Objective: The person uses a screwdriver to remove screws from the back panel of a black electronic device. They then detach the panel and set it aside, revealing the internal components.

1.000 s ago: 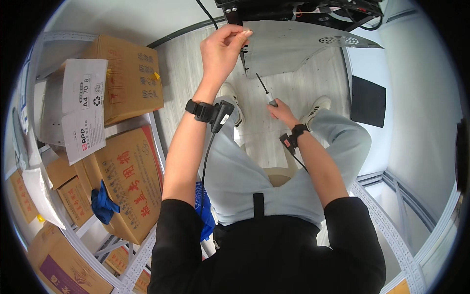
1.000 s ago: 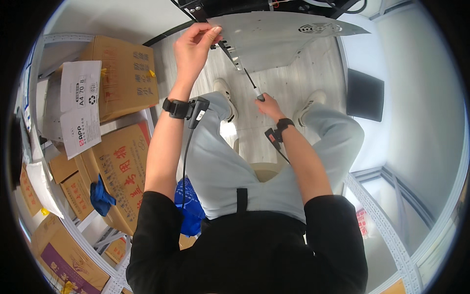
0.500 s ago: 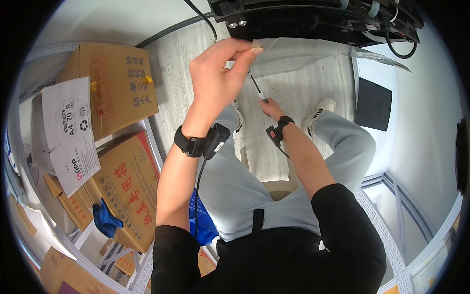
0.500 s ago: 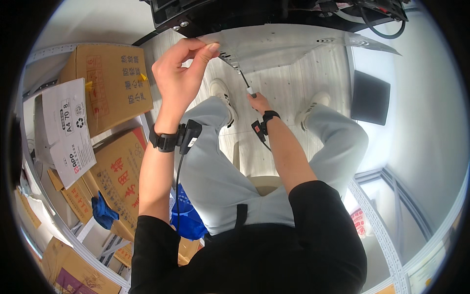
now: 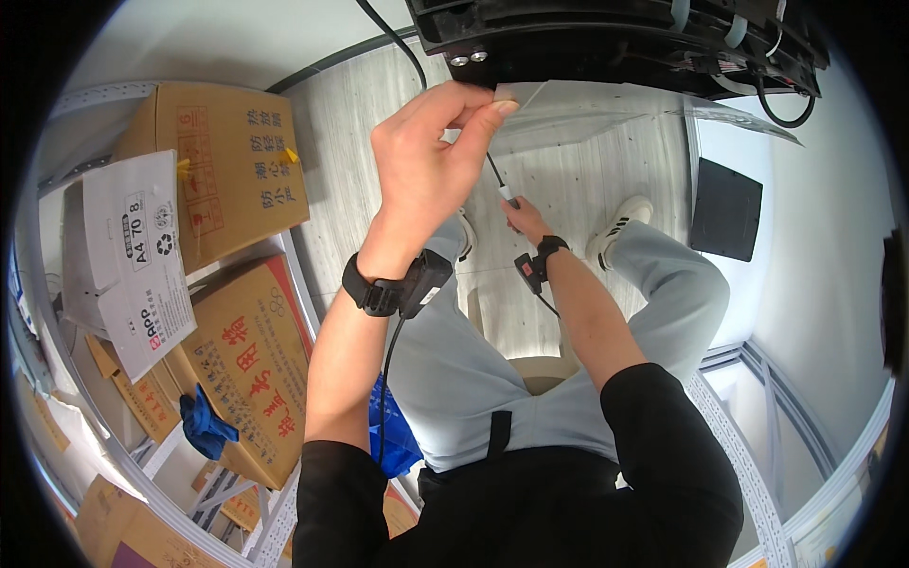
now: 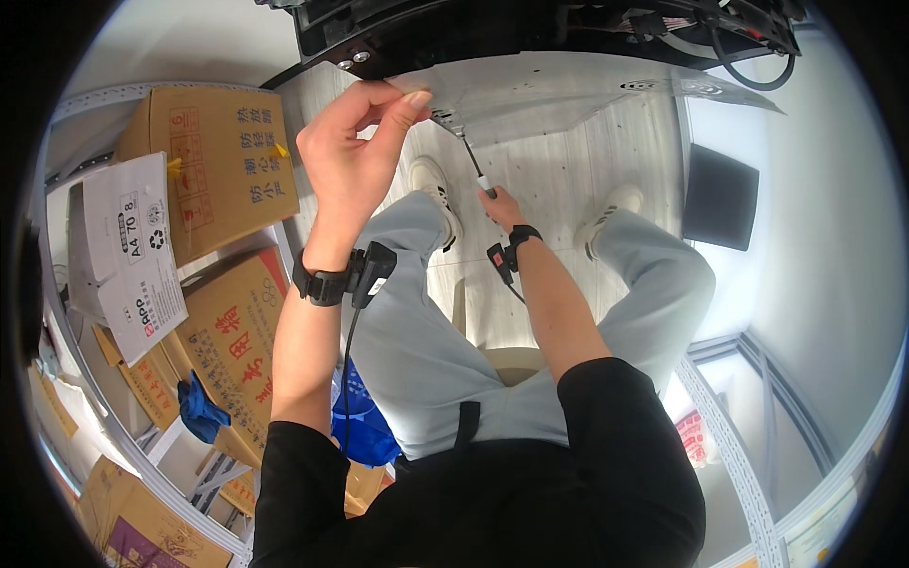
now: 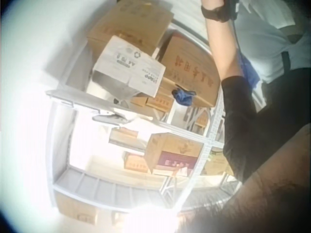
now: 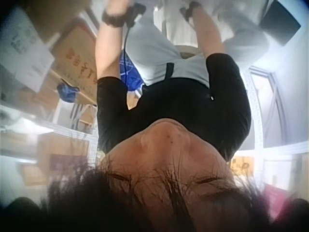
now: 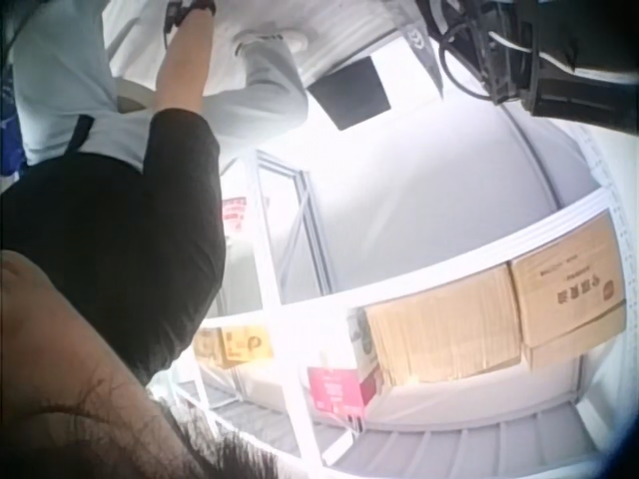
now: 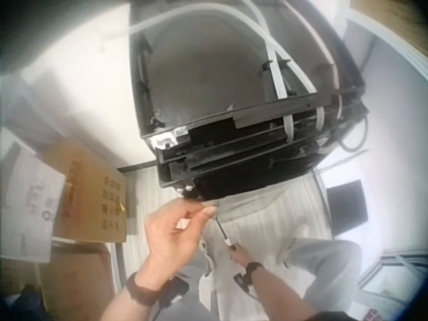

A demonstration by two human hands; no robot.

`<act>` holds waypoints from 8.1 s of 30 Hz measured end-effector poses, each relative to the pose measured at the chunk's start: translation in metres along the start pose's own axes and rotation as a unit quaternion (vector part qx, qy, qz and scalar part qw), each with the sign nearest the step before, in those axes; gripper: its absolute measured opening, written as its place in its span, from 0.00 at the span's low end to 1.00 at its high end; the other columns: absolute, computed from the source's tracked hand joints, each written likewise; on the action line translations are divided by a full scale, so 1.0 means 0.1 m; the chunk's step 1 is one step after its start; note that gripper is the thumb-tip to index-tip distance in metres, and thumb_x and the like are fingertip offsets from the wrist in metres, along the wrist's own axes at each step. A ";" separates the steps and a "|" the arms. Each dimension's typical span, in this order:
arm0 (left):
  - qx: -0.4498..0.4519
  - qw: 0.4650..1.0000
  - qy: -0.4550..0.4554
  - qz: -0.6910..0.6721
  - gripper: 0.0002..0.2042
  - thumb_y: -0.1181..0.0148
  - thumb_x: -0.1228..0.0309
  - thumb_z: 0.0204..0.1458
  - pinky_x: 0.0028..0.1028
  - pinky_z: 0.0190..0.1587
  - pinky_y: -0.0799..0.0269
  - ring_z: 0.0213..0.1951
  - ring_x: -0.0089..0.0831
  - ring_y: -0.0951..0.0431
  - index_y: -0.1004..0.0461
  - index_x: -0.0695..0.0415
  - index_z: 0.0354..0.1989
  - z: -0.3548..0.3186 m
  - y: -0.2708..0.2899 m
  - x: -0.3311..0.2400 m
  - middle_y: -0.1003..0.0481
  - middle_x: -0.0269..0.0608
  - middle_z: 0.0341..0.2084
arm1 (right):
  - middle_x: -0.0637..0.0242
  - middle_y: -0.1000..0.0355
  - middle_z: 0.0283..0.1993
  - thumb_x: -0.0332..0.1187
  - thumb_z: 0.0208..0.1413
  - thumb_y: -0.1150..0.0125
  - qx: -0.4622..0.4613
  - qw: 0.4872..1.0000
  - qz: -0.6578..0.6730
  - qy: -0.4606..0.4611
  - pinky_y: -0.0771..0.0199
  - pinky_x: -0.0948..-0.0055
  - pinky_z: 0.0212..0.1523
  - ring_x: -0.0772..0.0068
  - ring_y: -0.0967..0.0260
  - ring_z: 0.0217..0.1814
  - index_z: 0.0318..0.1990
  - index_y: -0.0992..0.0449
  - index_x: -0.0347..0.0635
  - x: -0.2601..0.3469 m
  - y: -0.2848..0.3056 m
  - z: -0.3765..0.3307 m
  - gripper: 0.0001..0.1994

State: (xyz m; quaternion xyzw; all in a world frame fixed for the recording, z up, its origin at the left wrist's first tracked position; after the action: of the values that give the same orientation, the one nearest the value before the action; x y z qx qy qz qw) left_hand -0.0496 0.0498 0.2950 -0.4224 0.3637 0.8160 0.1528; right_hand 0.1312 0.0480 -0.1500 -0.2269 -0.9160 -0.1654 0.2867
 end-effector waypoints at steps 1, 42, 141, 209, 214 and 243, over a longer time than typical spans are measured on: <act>0.013 1.000 0.009 0.005 0.04 0.38 0.75 0.44 0.16 0.27 0.32 0.24 0.21 0.24 0.25 0.61 0.25 0.00 0.00 0.00 0.25 0.36 0.19 | 0.67 0.32 0.21 0.50 0.51 0.48 -0.002 1.000 -0.001 -0.002 0.35 0.74 0.25 0.75 0.35 0.22 0.34 0.33 0.39 -0.02 0.01 0.02 0.20; 0.008 0.999 0.024 -0.042 0.03 0.37 0.75 0.44 0.15 0.26 0.33 0.21 0.18 0.25 0.25 0.60 0.25 -0.02 -0.02 0.05 0.24 0.35 0.19 | 0.71 0.35 0.26 0.48 0.53 0.46 0.104 0.962 0.253 -0.005 0.36 0.78 0.25 0.81 0.38 0.25 0.34 0.35 0.44 0.00 -0.27 -0.12 0.16; 0.012 0.996 0.053 -0.072 0.04 0.41 0.80 0.46 0.23 0.33 0.25 0.27 0.29 0.22 0.29 0.67 0.26 -0.04 -0.09 -0.01 0.24 0.46 0.27 | 0.58 0.28 0.35 0.52 0.45 0.41 -0.153 0.983 -0.004 0.101 0.32 0.68 0.38 0.64 0.29 0.37 0.44 0.34 0.41 -0.24 -0.12 0.16 0.25; -0.039 0.999 0.005 -0.037 0.02 0.41 0.77 0.48 0.16 0.25 0.33 0.23 0.22 0.24 0.26 0.63 0.28 -0.20 -0.21 -0.04 0.24 0.39 0.21 | 0.56 0.35 0.40 0.40 0.42 0.39 -0.187 0.969 -0.153 0.055 0.34 0.59 0.39 0.50 0.34 0.41 0.38 0.37 0.48 -0.49 0.24 -0.57 0.17; -0.048 0.998 -0.018 -0.024 0.03 0.39 0.76 0.46 0.16 0.23 0.34 0.21 0.19 0.26 0.26 0.62 0.27 -0.23 -0.34 -0.34 0.26 0.37 0.18 | 0.55 0.36 0.40 0.35 0.44 0.43 -0.186 0.953 -0.238 0.003 0.34 0.57 0.41 0.49 0.34 0.41 0.40 0.35 0.50 -0.76 0.44 -0.74 0.14; -0.081 0.986 -0.132 0.055 0.05 0.38 0.72 0.46 0.17 0.23 0.32 0.17 0.19 0.27 0.25 0.61 0.25 -0.45 -0.02 -1.73 0.27 0.34 0.15 | 0.56 0.32 0.35 0.32 0.50 0.54 -0.017 0.982 0.182 -0.047 0.26 0.65 0.24 0.63 0.29 0.28 0.45 0.38 0.35 0.02 1.08 -1.46 0.15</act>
State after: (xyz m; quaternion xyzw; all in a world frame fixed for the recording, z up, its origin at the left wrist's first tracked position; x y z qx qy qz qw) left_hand 0.0809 0.0286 0.4152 -0.3017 0.2955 0.8985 0.1194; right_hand 0.2499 0.0764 -0.0161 -0.4024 -0.8688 -0.1156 0.2646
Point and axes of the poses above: each hand's wrist, its own z-axis towards the middle knuckle, its own y-axis out of the back of the hand, x = y × z, the point moved 7 cm from there along z, towards the middle knuckle
